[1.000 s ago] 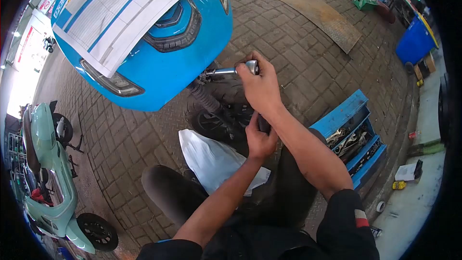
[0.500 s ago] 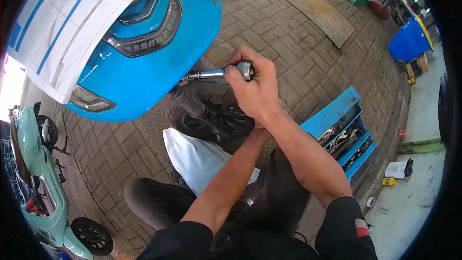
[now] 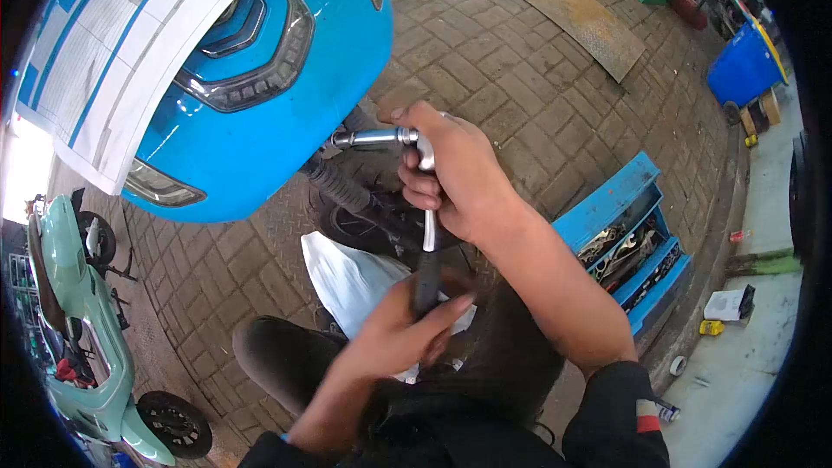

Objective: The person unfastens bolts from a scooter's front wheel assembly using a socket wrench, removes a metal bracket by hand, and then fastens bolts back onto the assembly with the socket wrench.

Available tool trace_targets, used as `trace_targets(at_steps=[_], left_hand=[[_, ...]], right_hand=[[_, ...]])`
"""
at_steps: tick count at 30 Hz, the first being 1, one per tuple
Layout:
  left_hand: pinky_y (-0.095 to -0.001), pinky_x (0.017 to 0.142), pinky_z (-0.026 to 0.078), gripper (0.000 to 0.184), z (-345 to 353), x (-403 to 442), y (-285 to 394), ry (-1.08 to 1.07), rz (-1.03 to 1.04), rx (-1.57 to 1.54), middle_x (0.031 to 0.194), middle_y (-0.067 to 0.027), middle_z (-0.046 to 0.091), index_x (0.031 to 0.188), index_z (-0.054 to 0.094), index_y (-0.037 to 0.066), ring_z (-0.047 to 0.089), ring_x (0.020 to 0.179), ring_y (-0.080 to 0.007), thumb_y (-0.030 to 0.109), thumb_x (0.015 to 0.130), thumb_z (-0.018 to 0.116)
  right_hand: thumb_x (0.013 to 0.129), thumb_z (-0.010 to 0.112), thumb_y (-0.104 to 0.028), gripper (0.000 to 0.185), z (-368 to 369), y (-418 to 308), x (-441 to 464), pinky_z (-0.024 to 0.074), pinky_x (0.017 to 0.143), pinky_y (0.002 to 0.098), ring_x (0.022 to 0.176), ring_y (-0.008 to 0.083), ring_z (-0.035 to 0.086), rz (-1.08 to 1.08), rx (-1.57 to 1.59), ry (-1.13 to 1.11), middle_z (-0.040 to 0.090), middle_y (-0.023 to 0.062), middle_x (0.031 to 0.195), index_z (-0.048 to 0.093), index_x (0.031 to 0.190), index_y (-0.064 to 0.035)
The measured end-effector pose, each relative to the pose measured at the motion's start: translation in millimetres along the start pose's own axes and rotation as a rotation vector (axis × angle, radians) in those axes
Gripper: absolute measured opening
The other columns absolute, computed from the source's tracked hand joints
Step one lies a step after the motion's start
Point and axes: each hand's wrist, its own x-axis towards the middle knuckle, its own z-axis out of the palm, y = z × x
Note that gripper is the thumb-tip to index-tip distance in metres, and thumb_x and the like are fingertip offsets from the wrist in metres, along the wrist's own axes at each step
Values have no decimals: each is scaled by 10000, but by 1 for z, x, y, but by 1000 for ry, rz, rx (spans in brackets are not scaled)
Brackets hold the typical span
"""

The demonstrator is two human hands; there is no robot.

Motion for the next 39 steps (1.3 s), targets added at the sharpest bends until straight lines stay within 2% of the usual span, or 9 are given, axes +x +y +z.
trace_targets(at_steps=[2, 7, 13, 23, 25, 32, 35, 36, 39], left_hand=[[-331, 572, 461, 265, -7, -28, 23, -19, -149, -215, 770, -25, 573, 1160, 574, 6, 568, 616, -136, 202, 1022, 687], [-317, 538, 393, 215, -8, -4, -16, 55, -77, -424, 708, -11, 514, 1151, 572, 16, 512, 586, -123, 140, 1014, 680], [-362, 555, 369, 344, 29, 34, -53, 591, 247, 155, 614, -47, 541, 800, 615, -7, 454, 589, -132, 258, 982, 736], [-391, 644, 507, 305, 22, 77, -97, 702, 425, 286, 725, -122, 686, 919, 657, -65, 648, 687, -187, 222, 917, 759], [-341, 681, 499, 191, 24, 118, -118, 624, 812, 196, 881, -117, 696, 1041, 656, -26, 634, 823, -148, 152, 979, 686], [-378, 937, 529, 461, 33, 256, -141, 730, 616, -56, 1203, -90, 682, 1204, 627, -7, 646, 1088, -191, 225, 867, 838], [-344, 976, 446, 294, 29, 228, -149, 644, 893, 266, 1150, -130, 650, 1192, 607, 26, 581, 1148, -215, 304, 1104, 567], [-337, 877, 473, 252, 33, 221, -158, 576, 802, -188, 1078, -114, 635, 1157, 592, 29, 601, 1045, -214, 273, 1097, 581], [-334, 557, 453, 225, 34, 122, -82, 300, 458, -133, 847, -70, 548, 1071, 525, 41, 557, 649, -180, 249, 1078, 611]], right_hand=[[946, 713, -195, 203, 13, 3, -6, 298, 412, 280, 454, 117, 417, 123, 315, 32, 492, 18, 679, 578, 1004, -55], [945, 652, -184, 198, 22, 19, -8, 263, 377, 266, 440, 91, 380, -78, 204, 25, 476, 17, 683, 622, 1047, -18], [930, 695, -161, 159, 14, 26, 1, 363, 462, 301, 520, 83, 491, -181, 16, 139, 547, 0, 664, 623, 934, -20], [903, 719, -181, 192, 18, 38, -7, 452, 572, 315, 621, 102, 564, -363, -290, 175, 639, 43, 697, 680, 901, 7], [898, 722, -181, 194, 16, 37, -3, 482, 590, 336, 629, 123, 601, -415, -409, 176, 672, 74, 707, 685, 885, 9], [894, 725, -170, 202, -1, 7, 11, 542, 668, 394, 664, 266, 718, -593, -769, 210, 693, 205, 723, 691, 871, 28], [898, 732, -175, 214, 9, 4, 7, 538, 660, 394, 637, 270, 698, -565, -776, 199, 693, 199, 723, 683, 896, 33], [897, 741, -177, 224, 10, 4, 6, 535, 653, 397, 617, 267, 681, -549, -762, 189, 700, 190, 738, 678, 911, 37], [910, 761, -185, 286, 7, 2, 17, 521, 605, 371, 605, 240, 647, -436, -542, 153, 674, 133, 735, 626, 1032, 36]])
